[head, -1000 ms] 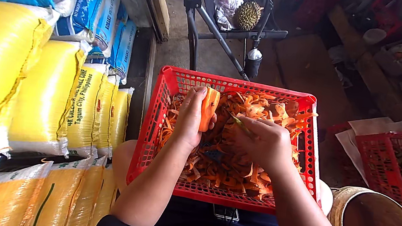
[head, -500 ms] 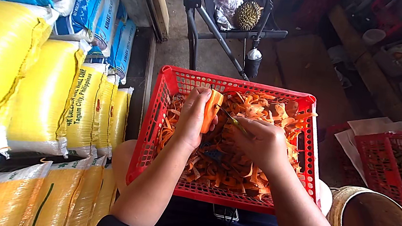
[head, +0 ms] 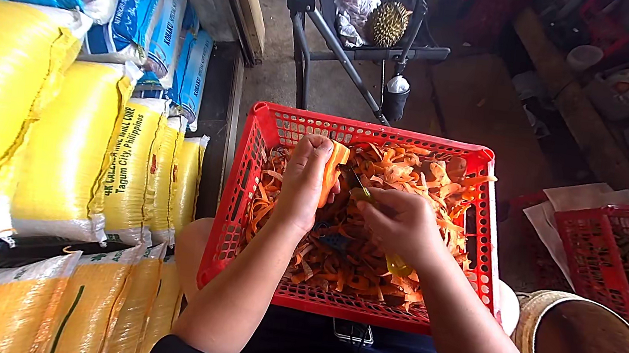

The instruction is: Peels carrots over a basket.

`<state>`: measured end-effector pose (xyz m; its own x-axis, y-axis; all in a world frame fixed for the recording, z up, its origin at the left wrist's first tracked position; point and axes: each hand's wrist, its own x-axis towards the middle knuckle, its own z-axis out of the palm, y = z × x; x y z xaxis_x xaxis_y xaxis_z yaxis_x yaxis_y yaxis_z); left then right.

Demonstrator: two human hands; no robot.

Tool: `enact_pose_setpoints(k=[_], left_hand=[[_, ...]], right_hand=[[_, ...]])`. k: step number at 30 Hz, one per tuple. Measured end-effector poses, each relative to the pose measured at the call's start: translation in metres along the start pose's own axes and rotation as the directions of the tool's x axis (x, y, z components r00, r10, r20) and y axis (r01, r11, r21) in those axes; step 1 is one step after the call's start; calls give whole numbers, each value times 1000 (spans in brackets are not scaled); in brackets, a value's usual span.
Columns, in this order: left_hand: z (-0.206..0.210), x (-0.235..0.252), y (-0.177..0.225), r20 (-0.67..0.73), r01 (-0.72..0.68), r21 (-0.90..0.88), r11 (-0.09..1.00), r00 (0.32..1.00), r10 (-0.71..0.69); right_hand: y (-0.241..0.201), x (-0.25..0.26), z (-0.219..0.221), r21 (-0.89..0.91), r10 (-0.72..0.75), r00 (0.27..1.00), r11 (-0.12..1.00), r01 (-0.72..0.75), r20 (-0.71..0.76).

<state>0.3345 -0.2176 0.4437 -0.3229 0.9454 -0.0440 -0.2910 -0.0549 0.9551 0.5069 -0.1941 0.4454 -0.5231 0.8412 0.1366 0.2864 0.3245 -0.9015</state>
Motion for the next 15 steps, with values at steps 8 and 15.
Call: enact_pose_setpoints(k=[8,15], left_hand=[[2,-1,2,-23,-30,-8,1000,999,30],[0,1,-3,-28,-209,104,972,977,212]], right_hand=[[-8,6,-5,584,305,881,662,-469,362],[0,8,-5,700,169,810,425,-574,562]])
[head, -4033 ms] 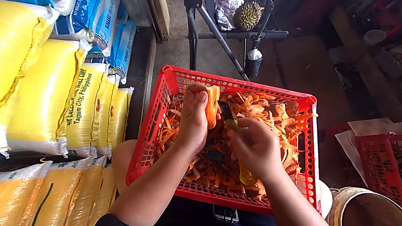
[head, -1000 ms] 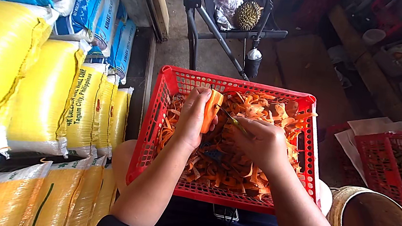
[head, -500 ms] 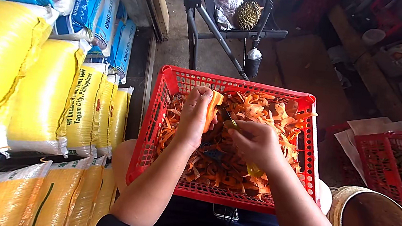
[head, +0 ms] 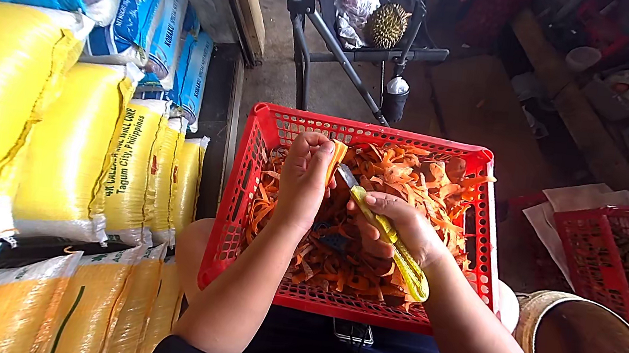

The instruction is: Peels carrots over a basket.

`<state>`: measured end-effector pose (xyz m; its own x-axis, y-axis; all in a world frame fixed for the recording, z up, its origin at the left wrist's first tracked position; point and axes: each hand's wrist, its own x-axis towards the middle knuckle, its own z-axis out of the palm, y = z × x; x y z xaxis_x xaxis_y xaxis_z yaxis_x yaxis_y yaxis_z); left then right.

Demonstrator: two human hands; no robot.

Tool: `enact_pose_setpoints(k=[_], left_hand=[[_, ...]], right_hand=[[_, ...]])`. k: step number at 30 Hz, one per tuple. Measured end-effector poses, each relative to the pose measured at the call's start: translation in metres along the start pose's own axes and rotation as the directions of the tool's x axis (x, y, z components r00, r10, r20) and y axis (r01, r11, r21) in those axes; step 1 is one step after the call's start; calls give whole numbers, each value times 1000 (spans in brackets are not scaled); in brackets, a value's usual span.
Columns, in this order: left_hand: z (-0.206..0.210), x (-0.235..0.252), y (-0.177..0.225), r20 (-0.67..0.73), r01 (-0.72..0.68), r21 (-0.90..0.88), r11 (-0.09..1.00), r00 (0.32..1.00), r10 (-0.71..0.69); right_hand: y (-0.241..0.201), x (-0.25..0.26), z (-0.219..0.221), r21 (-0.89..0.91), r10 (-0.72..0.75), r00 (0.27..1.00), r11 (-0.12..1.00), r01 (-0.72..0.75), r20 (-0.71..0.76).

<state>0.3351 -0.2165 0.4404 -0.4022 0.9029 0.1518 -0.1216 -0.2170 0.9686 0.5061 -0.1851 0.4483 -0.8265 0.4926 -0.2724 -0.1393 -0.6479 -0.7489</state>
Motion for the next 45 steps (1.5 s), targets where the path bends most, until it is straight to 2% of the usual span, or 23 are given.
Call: enact_pose_setpoints(k=[3,7,9,12,16,19,20,21,22,23,24,25,26,34,39,45], left_hand=[[-1,1,-1,-11,22,-19,1000,1000,-23],[1,2,5,-25,222,-140,965,973,-228],[1,1,8,-5,303,-188,934,951,-309],[1,1,10,24,369,-233,900,927,-374],[1,1,10,41,406,-248,879,911,-409],[2,1,11,30,411,-257,875,908,-418],[2,1,11,25,409,-259,875,909,-417],[2,1,12,22,405,-258,877,910,-414],[2,2,12,25,400,-257,880,913,-407],[1,2,11,32,391,-258,883,917,-397],[1,2,11,39,383,-259,887,922,-386],[1,2,10,43,379,-262,888,923,-382],[0,1,10,45,380,-264,887,923,-382],[1,2,12,40,409,-246,879,910,-412],[-2,2,9,54,374,-159,914,928,-370],[-4,3,8,71,351,-122,928,936,-345]], right_hand=[[5,2,-2,156,12,994,987,-28,108],[7,4,-3,161,9,989,986,-33,146],[6,3,0,58,-19,998,998,15,63],[7,1,6,-113,-155,981,983,142,-118],[8,0,-5,-107,-296,946,953,284,-132],[5,-1,-8,-241,-365,912,917,318,-185],[5,-1,-7,-361,-408,891,876,320,-201],[6,0,-9,-532,-472,862,785,317,-183],[8,2,-11,-723,-549,826,621,301,-128],[11,3,-14,-875,-620,783,406,265,-51],[12,4,-15,-956,-663,748,212,203,12],[13,4,-15,-984,-689,722,79,157,60],[15,5,-15,-991,-704,705,8,134,89],[15,4,-10,-993,-737,667,-80,81,114],[16,3,-7,-990,-740,660,-138,41,130],[9,0,-9,-917,-706,648,-398,-31,285]])
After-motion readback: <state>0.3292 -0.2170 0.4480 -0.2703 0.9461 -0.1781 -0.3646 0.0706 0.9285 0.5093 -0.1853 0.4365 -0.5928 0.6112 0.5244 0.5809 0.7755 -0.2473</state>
